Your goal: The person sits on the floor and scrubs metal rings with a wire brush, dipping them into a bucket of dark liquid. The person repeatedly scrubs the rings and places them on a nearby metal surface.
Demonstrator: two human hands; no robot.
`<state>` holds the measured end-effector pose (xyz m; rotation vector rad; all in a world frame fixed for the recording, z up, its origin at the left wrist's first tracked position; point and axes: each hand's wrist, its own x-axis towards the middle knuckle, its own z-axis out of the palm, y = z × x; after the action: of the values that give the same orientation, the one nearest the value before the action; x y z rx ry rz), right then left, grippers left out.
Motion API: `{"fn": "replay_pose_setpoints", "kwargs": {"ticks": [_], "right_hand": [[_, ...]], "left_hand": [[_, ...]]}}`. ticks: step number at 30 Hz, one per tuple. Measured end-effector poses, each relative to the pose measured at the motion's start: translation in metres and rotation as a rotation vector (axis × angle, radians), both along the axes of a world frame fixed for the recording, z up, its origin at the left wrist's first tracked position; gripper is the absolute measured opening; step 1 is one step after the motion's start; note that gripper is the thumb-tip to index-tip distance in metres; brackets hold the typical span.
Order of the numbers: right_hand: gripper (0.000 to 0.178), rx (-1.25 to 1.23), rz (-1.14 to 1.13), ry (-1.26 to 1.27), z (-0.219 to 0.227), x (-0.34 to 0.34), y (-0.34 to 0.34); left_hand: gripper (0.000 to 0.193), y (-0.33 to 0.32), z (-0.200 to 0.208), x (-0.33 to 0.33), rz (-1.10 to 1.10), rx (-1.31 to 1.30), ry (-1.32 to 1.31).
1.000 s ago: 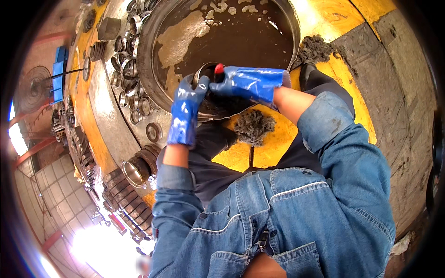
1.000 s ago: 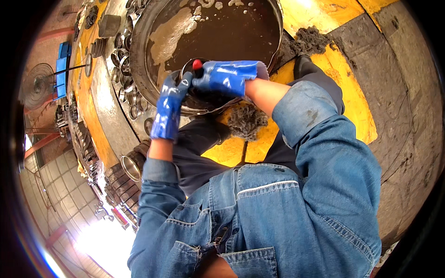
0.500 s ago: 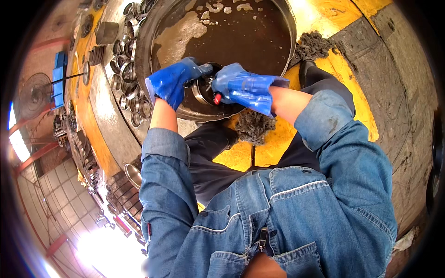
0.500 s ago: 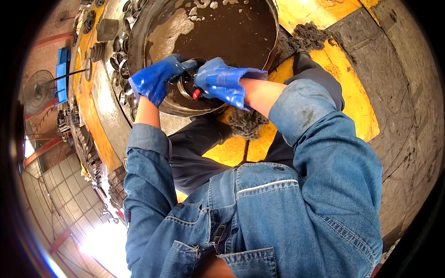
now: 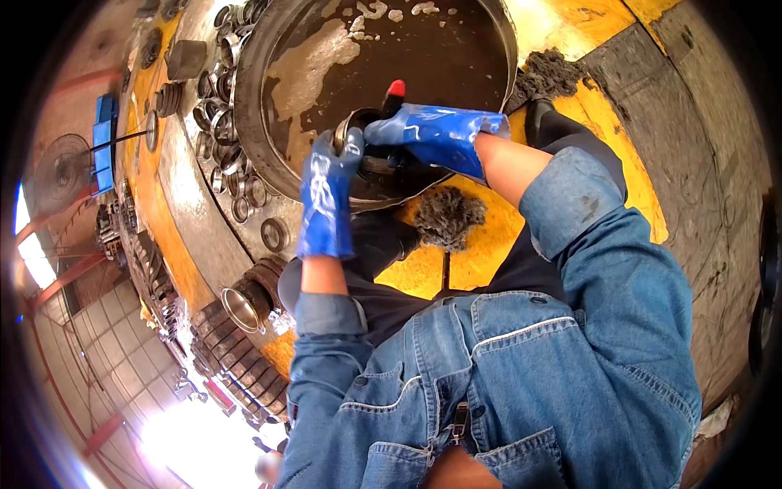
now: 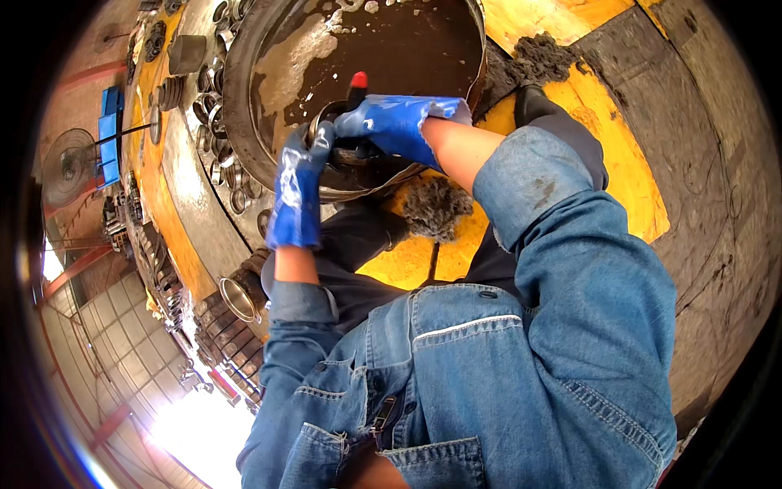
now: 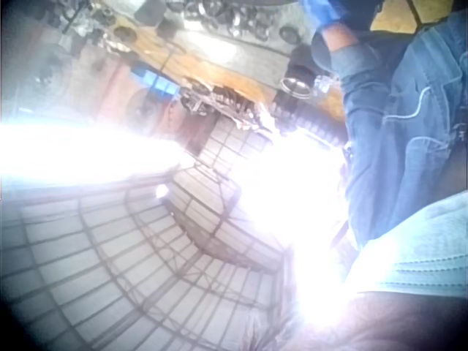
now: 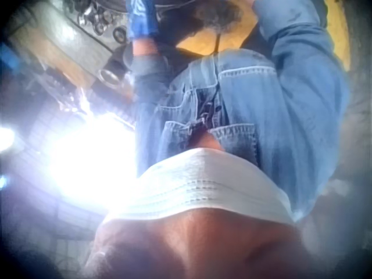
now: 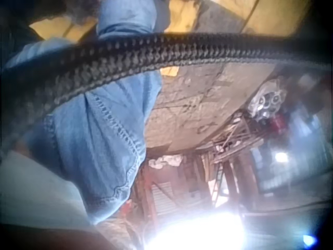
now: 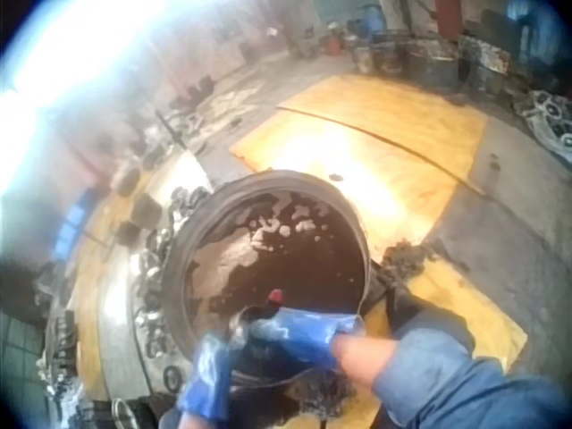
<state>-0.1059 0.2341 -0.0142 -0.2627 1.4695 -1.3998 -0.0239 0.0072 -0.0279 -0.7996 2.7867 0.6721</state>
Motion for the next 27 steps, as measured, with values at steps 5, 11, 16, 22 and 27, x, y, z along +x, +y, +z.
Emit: {"fn": "replay_pose_setpoints", "kwargs": {"ticks": [5, 11, 16, 22, 27], "right_hand": [[0.027, 0.271, 0.258, 0.870, -0.031, 0.009, -0.038], [0.030, 0.210, 0.290, 0.980, -0.032, 0.009, -0.036], [0.041, -0.056, 0.013, 0.180, -0.016, 0.000, 0.000], [0.045, -0.078, 0.026, 0.329, -0.019, 0.003, -0.005], [0.024, 0.276, 0.398, 1.135, -0.033, 0.006, -0.035]], "left_hand": [[0.062, -0.006, 0.032, -0.077, -0.256, 0.199, -0.412], [0.070, -0.015, 0.007, -0.060, -0.205, 0.424, -0.136], [0.061, 0.030, 0.012, 0.007, 0.057, -0.054, 0.067], [0.054, 0.007, -0.004, -0.004, -0.048, -0.137, 0.020], [0.064, -0.006, 0.020, -0.092, -0.196, 0.021, -0.507]]}}
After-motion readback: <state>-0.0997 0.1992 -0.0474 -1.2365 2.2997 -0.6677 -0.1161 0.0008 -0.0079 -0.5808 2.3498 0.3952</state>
